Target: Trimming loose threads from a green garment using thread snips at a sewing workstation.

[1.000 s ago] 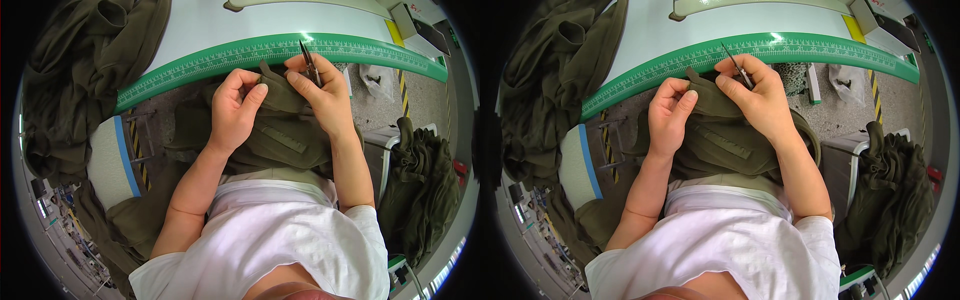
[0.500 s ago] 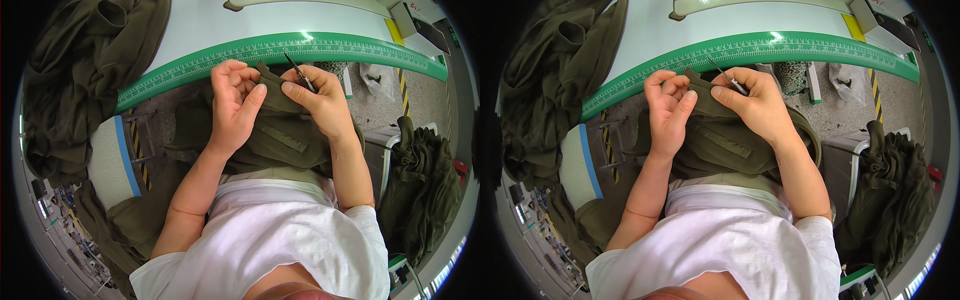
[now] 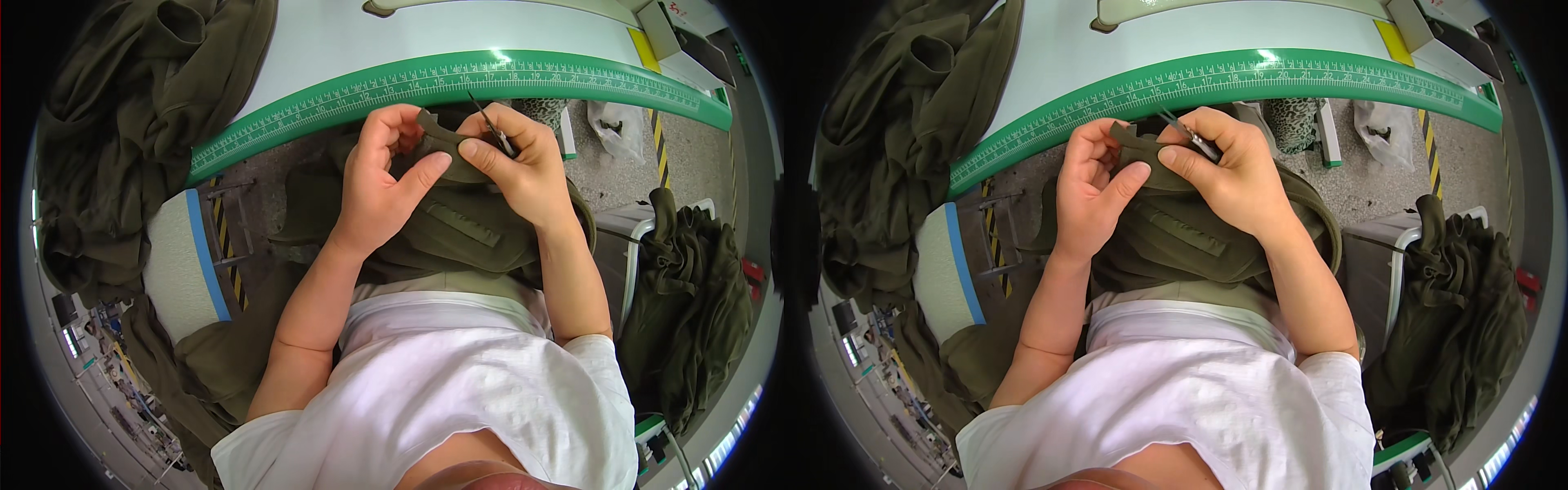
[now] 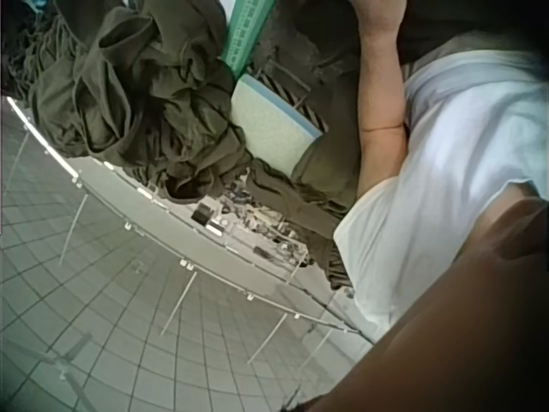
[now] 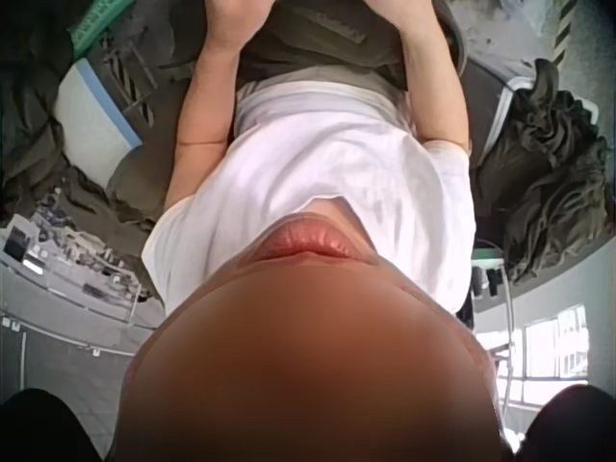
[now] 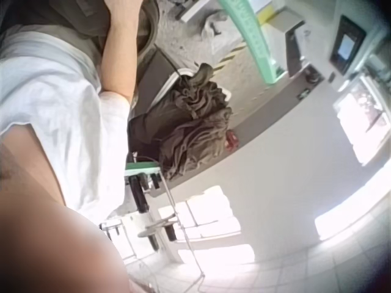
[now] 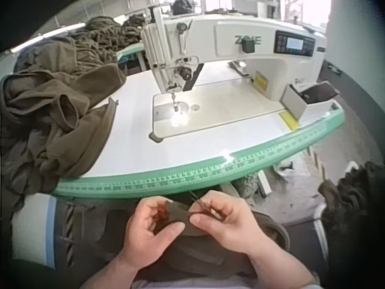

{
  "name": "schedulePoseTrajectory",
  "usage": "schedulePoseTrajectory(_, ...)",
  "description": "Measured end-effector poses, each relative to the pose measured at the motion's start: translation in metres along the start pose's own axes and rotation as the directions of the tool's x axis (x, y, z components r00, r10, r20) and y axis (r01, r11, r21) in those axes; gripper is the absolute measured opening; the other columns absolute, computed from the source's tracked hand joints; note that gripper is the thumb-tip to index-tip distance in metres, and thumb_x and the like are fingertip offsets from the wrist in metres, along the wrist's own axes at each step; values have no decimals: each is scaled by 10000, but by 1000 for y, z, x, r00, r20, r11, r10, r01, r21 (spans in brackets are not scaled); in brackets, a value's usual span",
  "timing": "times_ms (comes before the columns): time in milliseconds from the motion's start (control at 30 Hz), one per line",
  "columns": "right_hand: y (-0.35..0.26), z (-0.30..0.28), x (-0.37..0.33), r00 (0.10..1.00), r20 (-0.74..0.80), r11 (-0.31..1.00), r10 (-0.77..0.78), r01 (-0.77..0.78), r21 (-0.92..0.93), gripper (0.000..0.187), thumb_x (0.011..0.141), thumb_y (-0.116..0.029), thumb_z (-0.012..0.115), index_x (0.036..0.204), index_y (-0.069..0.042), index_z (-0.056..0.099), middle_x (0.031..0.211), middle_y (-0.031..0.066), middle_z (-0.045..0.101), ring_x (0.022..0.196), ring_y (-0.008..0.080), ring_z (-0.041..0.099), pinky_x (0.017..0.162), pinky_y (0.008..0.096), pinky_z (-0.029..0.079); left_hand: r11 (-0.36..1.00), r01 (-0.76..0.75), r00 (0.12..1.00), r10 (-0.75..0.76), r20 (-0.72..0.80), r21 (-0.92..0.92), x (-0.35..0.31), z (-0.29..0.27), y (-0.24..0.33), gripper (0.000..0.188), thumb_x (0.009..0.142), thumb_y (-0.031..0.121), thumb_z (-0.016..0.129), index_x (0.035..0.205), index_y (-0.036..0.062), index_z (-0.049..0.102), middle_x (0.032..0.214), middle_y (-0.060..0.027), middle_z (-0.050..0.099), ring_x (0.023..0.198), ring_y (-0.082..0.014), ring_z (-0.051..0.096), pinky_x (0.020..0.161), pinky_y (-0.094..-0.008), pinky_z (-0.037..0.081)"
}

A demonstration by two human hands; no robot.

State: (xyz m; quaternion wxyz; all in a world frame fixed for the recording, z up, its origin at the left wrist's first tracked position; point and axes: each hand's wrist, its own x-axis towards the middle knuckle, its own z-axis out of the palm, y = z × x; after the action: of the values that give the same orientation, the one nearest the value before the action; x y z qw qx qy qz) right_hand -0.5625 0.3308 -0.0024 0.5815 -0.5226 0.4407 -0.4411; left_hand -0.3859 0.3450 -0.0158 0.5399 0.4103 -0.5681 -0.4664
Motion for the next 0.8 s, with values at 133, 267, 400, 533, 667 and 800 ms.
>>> schedulePoseTrajectory(133, 15, 0, 1, 859, 64, 803, -507, 498, -327, 155, 732, -17, 714, 868, -20, 639, 759, 12, 571, 647, 120, 533, 567, 202, 390, 921, -262, 964, 233, 130, 290, 5, -14, -2, 271, 754, -97, 644, 984, 40, 599, 962, -68, 554, 852, -172, 528, 754, -275, 438)
schedulePoseTrajectory(267, 20, 0, -3, 728, 111, 596, -677, 631, -497, 256, 636, 14, 713, 881, -23, 652, 781, 55, 567, 600, 190, 542, 518, 242, 407, 697, -524, 849, 478, 227, 490, 4, -16, -5, 330, 700, -121, 641, 984, 40, 594, 943, -66, 532, 850, -194, 510, 760, -276, 425)
schedulePoseTrajectory(400, 28, 0, -4, 477, 192, 303, -858, 770, -561, 314, 581, 0, 701, 891, -31, 661, 796, 46, 576, 539, 179, 516, 456, 271, 384, 748, -496, 859, 499, 118, 441, -2, -12, -7, 421, 605, -147, 634, 967, 64, 609, 894, -65, 547, 787, -235, 515, 682, -294, 431)
schedulePoseTrajectory(533, 29, -1, -8, 410, 292, 156, -864, 770, -618, 331, 562, -35, 700, 891, -34, 668, 789, 39, 572, 507, 154, 489, 427, 276, 354, 881, -350, 935, 350, 61, 317, -12, -22, -5, 404, 656, -133, 635, 1017, 44, 589, 872, -61, 552, 748, -169, 522, 645, -268, 430)
schedulePoseTrajectory(667, 28, 1, -7, 366, 343, 84, -865, 780, -620, 322, 564, -62, 704, 883, -37, 670, 776, 41, 562, 501, 142, 487, 417, 271, 338, 996, -73, 995, 69, 77, 52, -21, -24, 9, 375, 718, -101, 649, 1063, 17, 565, 868, -56, 568, 732, -103, 529, 631, -235, 441)
schedulePoseTrajectory(800, 29, 2, -8, 385, 335, 112, -860, 783, -612, 303, 575, -62, 703, 876, -38, 670, 774, 42, 555, 497, 145, 480, 418, 274, 340, 996, -76, 994, 73, 82, 35, -23, -12, 11, 346, 771, -71, 667, 1091, -3, 554, 890, -50, 587, 756, -72, 542, 666, -214, 467)
